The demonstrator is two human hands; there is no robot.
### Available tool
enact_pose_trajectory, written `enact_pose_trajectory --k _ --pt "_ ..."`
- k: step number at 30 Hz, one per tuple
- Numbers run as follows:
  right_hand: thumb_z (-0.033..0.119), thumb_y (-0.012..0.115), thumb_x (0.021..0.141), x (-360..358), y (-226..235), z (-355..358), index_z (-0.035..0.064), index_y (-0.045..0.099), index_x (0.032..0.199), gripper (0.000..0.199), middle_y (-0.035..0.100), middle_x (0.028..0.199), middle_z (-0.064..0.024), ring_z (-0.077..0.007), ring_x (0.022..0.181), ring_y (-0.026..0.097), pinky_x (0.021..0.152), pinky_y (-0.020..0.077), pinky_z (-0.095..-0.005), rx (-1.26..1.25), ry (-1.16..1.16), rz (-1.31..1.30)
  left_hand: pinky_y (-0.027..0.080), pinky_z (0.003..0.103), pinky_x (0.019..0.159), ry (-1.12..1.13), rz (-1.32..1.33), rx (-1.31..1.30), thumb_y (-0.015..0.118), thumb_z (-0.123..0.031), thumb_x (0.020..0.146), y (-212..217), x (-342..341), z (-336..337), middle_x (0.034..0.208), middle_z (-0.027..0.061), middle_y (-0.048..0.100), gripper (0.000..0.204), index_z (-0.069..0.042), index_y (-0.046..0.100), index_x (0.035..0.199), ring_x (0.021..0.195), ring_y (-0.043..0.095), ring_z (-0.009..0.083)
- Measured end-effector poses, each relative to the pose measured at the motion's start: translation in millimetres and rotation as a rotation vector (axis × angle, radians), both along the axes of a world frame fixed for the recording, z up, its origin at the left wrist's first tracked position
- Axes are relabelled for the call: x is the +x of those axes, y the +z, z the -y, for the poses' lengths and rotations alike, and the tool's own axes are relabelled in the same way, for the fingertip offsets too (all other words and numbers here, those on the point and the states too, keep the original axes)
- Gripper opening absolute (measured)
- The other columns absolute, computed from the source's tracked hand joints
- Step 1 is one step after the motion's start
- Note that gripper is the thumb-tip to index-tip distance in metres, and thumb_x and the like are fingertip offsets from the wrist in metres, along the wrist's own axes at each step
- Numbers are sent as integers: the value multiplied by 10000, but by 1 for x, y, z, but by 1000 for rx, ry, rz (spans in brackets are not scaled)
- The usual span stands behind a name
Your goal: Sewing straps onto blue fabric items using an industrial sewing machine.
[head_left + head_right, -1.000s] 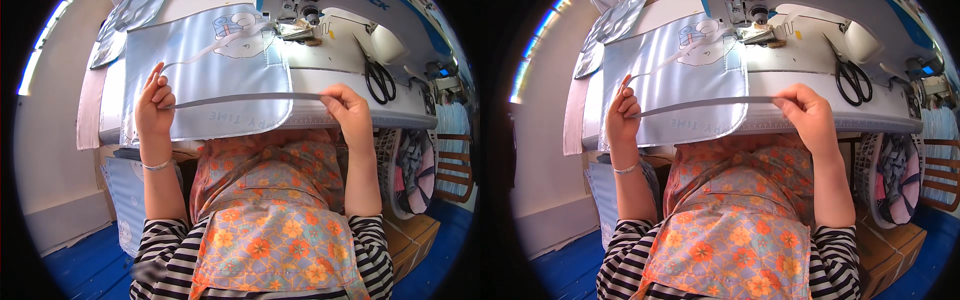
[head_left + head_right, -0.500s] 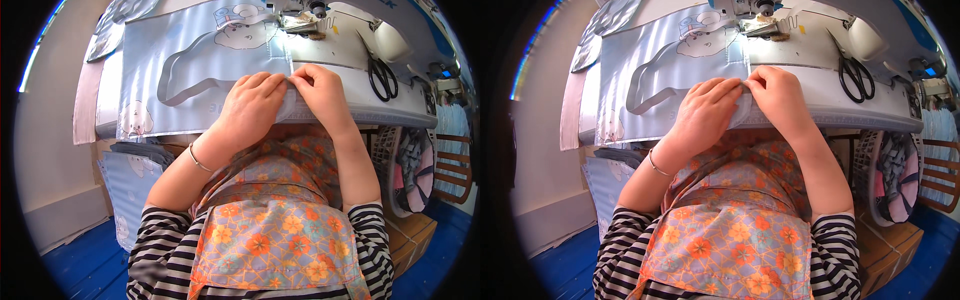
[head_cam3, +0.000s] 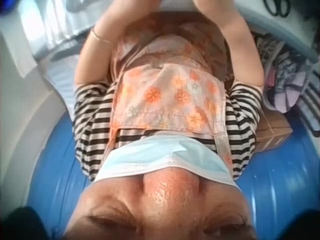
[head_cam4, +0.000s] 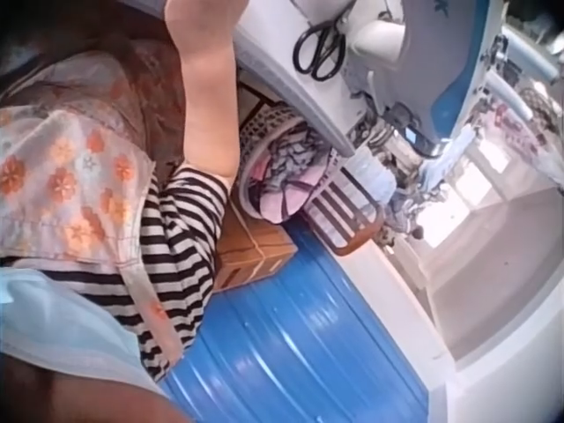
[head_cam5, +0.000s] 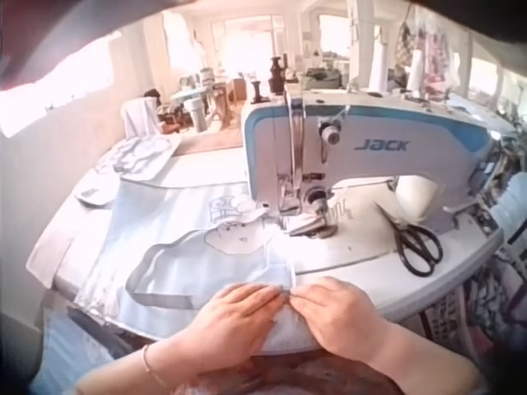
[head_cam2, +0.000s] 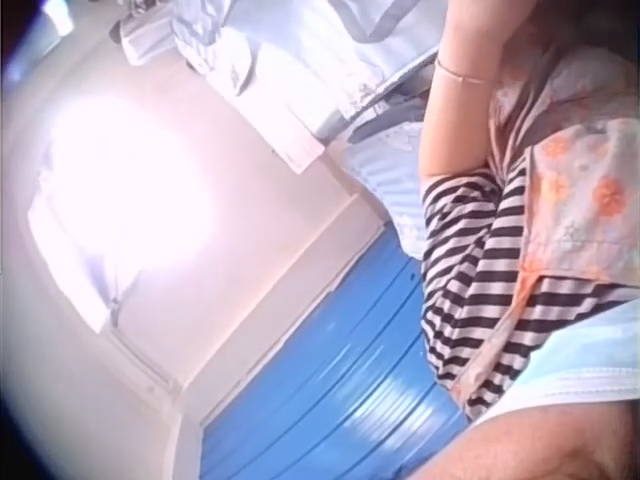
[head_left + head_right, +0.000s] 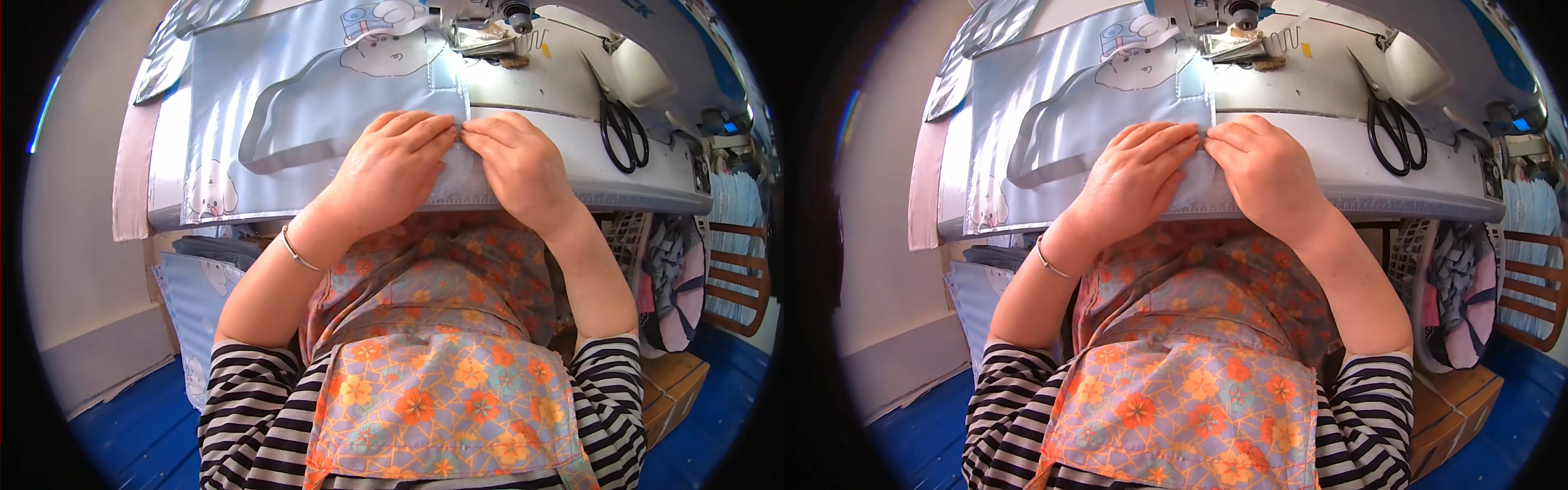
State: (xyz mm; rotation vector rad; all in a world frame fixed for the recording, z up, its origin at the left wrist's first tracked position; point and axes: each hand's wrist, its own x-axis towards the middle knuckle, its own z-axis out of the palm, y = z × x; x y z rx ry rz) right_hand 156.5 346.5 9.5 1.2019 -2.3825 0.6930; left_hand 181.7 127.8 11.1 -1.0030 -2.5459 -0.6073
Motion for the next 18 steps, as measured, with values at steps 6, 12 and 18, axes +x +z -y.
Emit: enact_pose_trajectory --k 6,12,18 --pt "-40 626 773 -21 -5 4 -17 702 1069 306 694 1118 -112 -293 1031 636 899 540 -380 21 -56 -26 459 397 991 15 -55 -33 636 -96 838 0 -25 3 1238 100 652 337 4 664 1160 1149 607 260" --pt "-25 615 797 -46 -5 10 -9 697 1088 303 690 1134 -105 -280 1049 630 918 529 -373 70 -68 -53 452 407 1002 56 -100 -31 634 -107 852 -4 -50 6 1246 103 651 326 -6 666 1160 1161 601 268" --pt "-17 596 812 -70 -9 15 -1 691 1126 329 689 1151 -100 -266 1061 620 937 523 -365 126 -88 -82 406 443 1076 23 -179 -112 678 -190 837 6 -50 24 1340 123 602 371 -8 668 1160 1268 528 310"
